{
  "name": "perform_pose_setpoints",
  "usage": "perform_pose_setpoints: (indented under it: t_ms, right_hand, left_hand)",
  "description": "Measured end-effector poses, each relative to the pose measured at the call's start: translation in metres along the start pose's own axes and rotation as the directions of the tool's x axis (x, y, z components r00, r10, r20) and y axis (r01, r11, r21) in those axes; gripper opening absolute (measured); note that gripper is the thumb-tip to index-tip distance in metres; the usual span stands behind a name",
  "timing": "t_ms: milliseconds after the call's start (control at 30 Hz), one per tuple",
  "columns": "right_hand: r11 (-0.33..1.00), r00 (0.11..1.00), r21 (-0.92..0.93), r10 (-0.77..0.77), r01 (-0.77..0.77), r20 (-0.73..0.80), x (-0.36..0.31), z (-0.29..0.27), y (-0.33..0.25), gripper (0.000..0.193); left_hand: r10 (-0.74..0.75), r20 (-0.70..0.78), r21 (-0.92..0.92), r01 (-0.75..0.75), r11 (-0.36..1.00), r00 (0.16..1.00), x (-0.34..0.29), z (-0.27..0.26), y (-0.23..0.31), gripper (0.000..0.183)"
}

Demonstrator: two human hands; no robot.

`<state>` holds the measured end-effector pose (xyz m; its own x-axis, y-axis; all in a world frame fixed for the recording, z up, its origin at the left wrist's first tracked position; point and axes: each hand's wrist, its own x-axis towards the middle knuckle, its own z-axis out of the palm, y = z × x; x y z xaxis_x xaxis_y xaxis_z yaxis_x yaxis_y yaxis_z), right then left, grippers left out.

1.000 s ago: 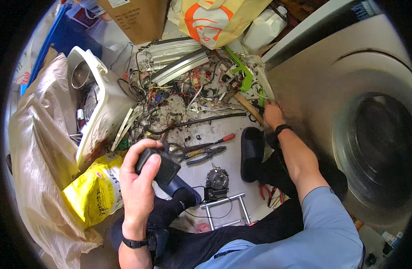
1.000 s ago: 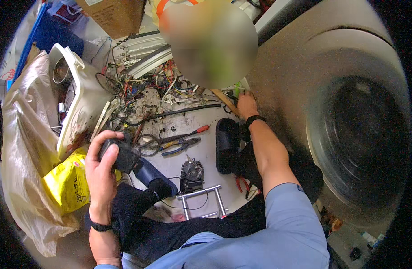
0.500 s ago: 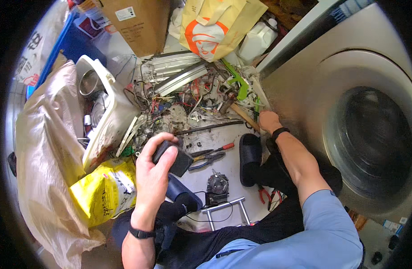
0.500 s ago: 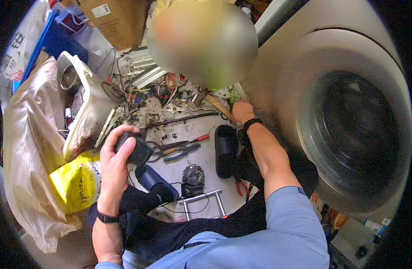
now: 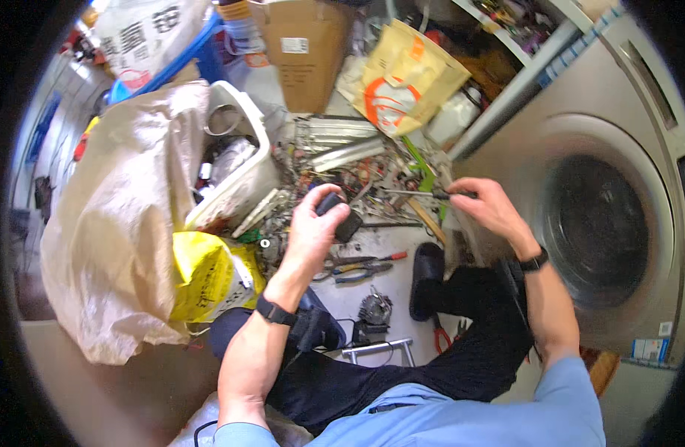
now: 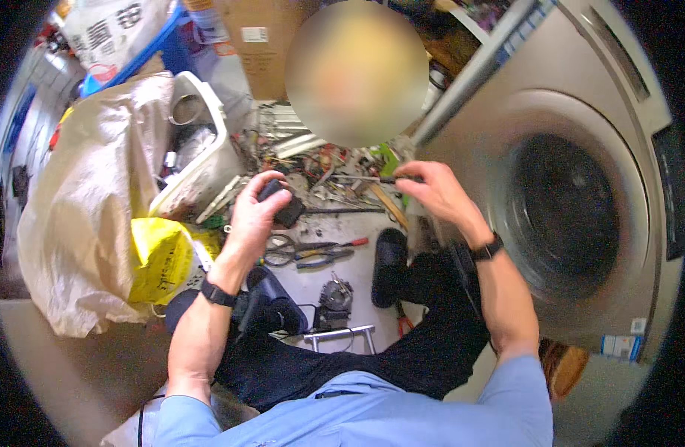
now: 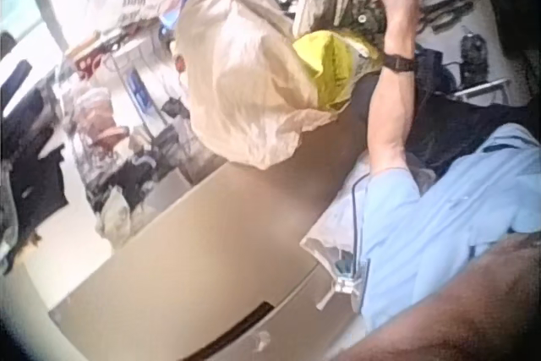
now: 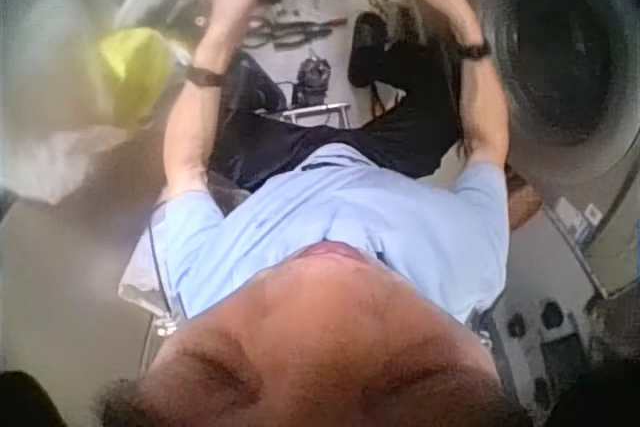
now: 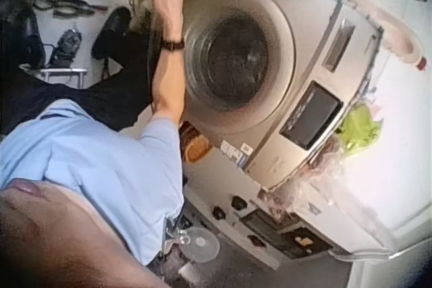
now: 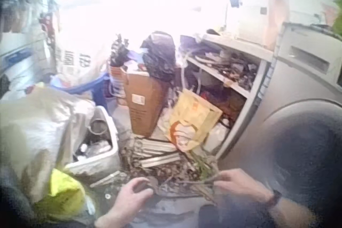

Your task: The recorder is repairing or assembling a small mechanical or electronic component, using a screwdriver to open a casing and then working with a hose and clamp.

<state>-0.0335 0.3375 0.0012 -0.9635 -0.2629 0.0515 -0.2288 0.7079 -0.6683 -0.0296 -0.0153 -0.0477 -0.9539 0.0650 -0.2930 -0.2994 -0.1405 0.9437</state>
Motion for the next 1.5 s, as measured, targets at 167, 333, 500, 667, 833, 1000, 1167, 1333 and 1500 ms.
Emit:
perform_pose_setpoints:
  t_ms: [167, 333, 500, 667, 833, 1000, 1167, 1333, 1500]
  right_hand:
    - [0.856, 0.950, 0.413, 0.272, -0.311, 0.152, 0.001, 0.000, -0.088, 0.026]
    - [0.831, 0.950, 0.462, 0.252, -0.309, 0.183, 0.011, 0.015, -0.108, 0.020]
    - [0.976, 0.991, 0.179, -0.132, 0.125, 0.026, 0.010, 0.032, -0.105, 0.024]
    - [0.942, 0.943, -0.055, -0.332, 0.332, 0.000, 0.000, 0.027, -0.124, 0.028]
    - [0.914, 0.930, -0.191, -0.367, 0.358, -0.013, -0.005, 0.031, -0.114, 0.029]
    - [0.933, 0.938, -0.144, -0.342, 0.331, -0.058, -0.009, 0.030, -0.113, 0.029]
    - [0.918, 0.916, -0.100, -0.392, 0.383, -0.083, -0.011, 0.032, -0.117, 0.030]
    - [0.908, 0.910, -0.112, -0.411, 0.403, -0.056, -0.010, 0.028, -0.115, 0.029]
    - [0.918, 0.923, -0.145, -0.380, 0.369, -0.056, -0.015, 0.031, -0.121, 0.028]
  left_hand:
    - [0.088, -0.089, -0.004, -0.088, 0.996, 0.992, -0.010, -0.021, -0.007, 0.043]
    - [0.066, -0.170, -0.053, -0.076, 0.996, 0.983, -0.017, -0.022, 0.011, 0.044]
    - [0.051, -0.199, -0.228, -0.097, 0.969, 0.979, -0.015, -0.026, 0.010, 0.043]
    - [0.067, -0.210, -0.168, -0.103, 0.980, 0.975, -0.012, -0.025, 0.002, 0.040]
    - [0.030, -0.219, -0.135, -0.061, 0.989, 0.975, -0.011, -0.021, 0.007, 0.034]
    - [0.113, -0.224, -0.076, -0.133, 0.988, 0.968, -0.010, -0.018, 0.009, 0.032]
    - [0.086, -0.207, -0.099, -0.108, 0.989, 0.975, -0.010, -0.018, 0.001, 0.035]
    - [0.141, -0.210, -0.060, -0.157, 0.986, 0.968, -0.008, -0.018, -0.004, 0.032]
    - [0.133, -0.215, 0.078, -0.119, 0.990, 0.967, -0.010, -0.016, 0.002, 0.026]
